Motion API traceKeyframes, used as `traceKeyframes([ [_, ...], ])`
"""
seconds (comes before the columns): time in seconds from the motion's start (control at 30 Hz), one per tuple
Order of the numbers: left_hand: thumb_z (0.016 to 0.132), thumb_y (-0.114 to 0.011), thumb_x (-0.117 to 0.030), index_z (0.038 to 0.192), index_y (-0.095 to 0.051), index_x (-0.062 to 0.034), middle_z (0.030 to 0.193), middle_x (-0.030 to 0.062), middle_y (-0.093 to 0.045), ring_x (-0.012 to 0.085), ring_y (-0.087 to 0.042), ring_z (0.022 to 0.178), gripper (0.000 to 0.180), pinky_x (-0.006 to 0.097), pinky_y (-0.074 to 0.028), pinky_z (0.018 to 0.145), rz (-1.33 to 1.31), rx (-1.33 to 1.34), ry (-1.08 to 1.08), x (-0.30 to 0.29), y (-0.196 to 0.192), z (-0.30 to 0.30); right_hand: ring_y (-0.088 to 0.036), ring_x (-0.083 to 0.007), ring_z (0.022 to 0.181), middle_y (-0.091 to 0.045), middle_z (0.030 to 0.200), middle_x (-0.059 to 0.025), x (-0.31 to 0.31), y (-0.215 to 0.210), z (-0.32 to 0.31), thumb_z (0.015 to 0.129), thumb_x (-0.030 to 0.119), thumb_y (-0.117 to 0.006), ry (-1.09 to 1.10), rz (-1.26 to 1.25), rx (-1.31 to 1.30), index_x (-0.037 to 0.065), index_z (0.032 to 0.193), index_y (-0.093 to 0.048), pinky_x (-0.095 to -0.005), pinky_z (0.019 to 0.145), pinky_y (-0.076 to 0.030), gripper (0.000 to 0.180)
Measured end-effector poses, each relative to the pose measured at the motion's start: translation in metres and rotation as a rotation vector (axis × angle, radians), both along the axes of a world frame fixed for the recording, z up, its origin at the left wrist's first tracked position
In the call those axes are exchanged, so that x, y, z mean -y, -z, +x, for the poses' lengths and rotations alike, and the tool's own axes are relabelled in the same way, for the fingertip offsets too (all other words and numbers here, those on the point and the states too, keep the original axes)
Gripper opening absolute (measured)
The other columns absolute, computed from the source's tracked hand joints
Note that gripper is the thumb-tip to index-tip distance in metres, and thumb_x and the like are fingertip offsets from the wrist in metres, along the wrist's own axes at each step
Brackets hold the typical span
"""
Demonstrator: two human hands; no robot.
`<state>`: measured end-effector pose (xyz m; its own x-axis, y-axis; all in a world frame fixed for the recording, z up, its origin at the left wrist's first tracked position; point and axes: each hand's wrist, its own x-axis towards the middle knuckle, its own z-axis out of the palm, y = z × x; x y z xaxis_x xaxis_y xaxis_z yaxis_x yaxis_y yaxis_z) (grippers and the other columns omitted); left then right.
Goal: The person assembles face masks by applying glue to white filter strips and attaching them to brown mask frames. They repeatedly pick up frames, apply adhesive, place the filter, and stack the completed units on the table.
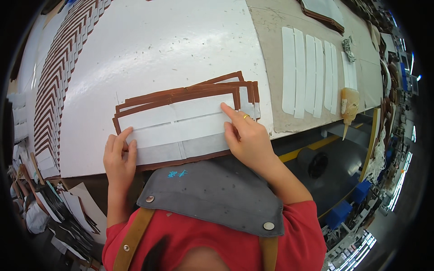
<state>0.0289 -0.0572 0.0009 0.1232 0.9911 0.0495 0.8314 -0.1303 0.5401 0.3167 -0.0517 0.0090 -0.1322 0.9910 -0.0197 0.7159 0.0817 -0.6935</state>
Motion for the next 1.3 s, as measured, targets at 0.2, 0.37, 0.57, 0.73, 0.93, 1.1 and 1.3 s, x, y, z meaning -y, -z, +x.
traceKeyframes([
  [0.2, 0.074, -0.065, -0.006, 0.101, -0.062, -0.007, 0.097, 0.0065, -0.054, 0.0228, -0.051, 0.09, 0.027, 0.036, -0.038, 0.08, 0.168, -0.051, 0.147, -0.013, 0.001, 0.013, -0.053, -0.0239, 0.078, -0.054, 0.089, -0.009, -0.032, -0.001, -0.011, 0.077, 0.003, -0.064, -0.149, 0.269, 0.066, 0.003, 0.099, -0.059, -0.0319, 0.065, -0.045, 0.023],
  [0.37, 0.075, -0.065, -0.009, 0.101, -0.061, -0.0082, 0.118, 0.0041, -0.056, 0.02, -0.051, 0.104, 0.026, 0.036, -0.032, 0.089, 0.192, 0.001, 0.421, -0.02, 0.003, 0.041, -0.051, -0.0271, 0.087, -0.054, 0.091, -0.0097, -0.057, 0.006, -0.044, 0.075, 0.004, -0.064, -0.304, 0.299, 0.032, 0.003, 0.094, -0.056, -0.0358, 0.076, -0.043, 0.022],
  [0.57, 0.075, -0.064, -0.014, 0.099, -0.062, -0.009, 0.114, 0.0008, -0.056, 0.0149, -0.05, 0.101, 0.024, 0.035, -0.031, 0.088, 0.21, -0.02, 0.419, -0.02, 0.014, 0.042, -0.052, -0.0266, 0.087, -0.055, 0.09, -0.0094, -0.069, 0.009, -0.048, 0.075, 0.003, -0.063, -0.32, 0.154, -0.023, 0.004, 0.092, -0.056, -0.0373, 0.077, -0.042, 0.019],
  [0.73, 0.075, -0.064, -0.014, 0.098, -0.062, -0.0093, 0.114, -0.0006, -0.057, 0.0143, -0.05, 0.099, 0.024, 0.034, -0.03, 0.088, 0.219, -0.019, 0.424, -0.02, 0.015, 0.042, -0.05, -0.0247, 0.084, -0.053, 0.085, -0.0072, -0.073, 0.01, -0.048, 0.074, 0.0, -0.061, -0.32, 0.032, -0.113, 0.005, 0.086, -0.056, -0.0356, 0.077, -0.039, 0.014],
  [0.93, 0.072, -0.067, -0.013, 0.1, -0.062, -0.0108, 0.118, -0.0011, -0.056, 0.0172, -0.05, 0.104, 0.029, 0.035, -0.031, 0.087, 0.204, -0.033, 0.424, -0.019, 0.015, 0.041, -0.049, -0.0238, 0.083, -0.051, 0.084, -0.0068, -0.071, 0.013, -0.048, 0.073, -0.001, -0.061, -0.344, 0.098, -0.091, 0.005, 0.083, -0.056, -0.0353, 0.078, -0.038, 0.012],
  [1.1, 0.073, -0.066, -0.013, 0.098, -0.061, -0.0112, 0.12, 0.0002, -0.056, 0.019, -0.048, 0.109, 0.025, 0.039, -0.029, 0.095, 0.208, -0.016, 0.411, -0.022, 0.014, 0.043, -0.049, -0.0249, 0.085, -0.051, 0.086, -0.0084, -0.073, 0.015, -0.046, 0.074, 0.0, -0.061, -0.33, 0.089, -0.142, 0.004, 0.087, -0.055, -0.0352, 0.077, -0.039, 0.014],
  [1.3, 0.078, -0.064, -0.019, 0.101, -0.061, -0.0102, 0.121, 0.003, -0.056, 0.0208, -0.045, 0.119, 0.025, 0.045, -0.025, 0.102, 0.184, -0.109, 0.412, -0.016, 0.014, 0.037, -0.051, -0.025, 0.088, -0.052, 0.089, -0.009, -0.076, 0.015, -0.046, 0.075, 0.005, -0.065, -0.299, 0.0, -0.198, 0.003, 0.092, -0.054, -0.0361, 0.077, -0.04, 0.02],
])
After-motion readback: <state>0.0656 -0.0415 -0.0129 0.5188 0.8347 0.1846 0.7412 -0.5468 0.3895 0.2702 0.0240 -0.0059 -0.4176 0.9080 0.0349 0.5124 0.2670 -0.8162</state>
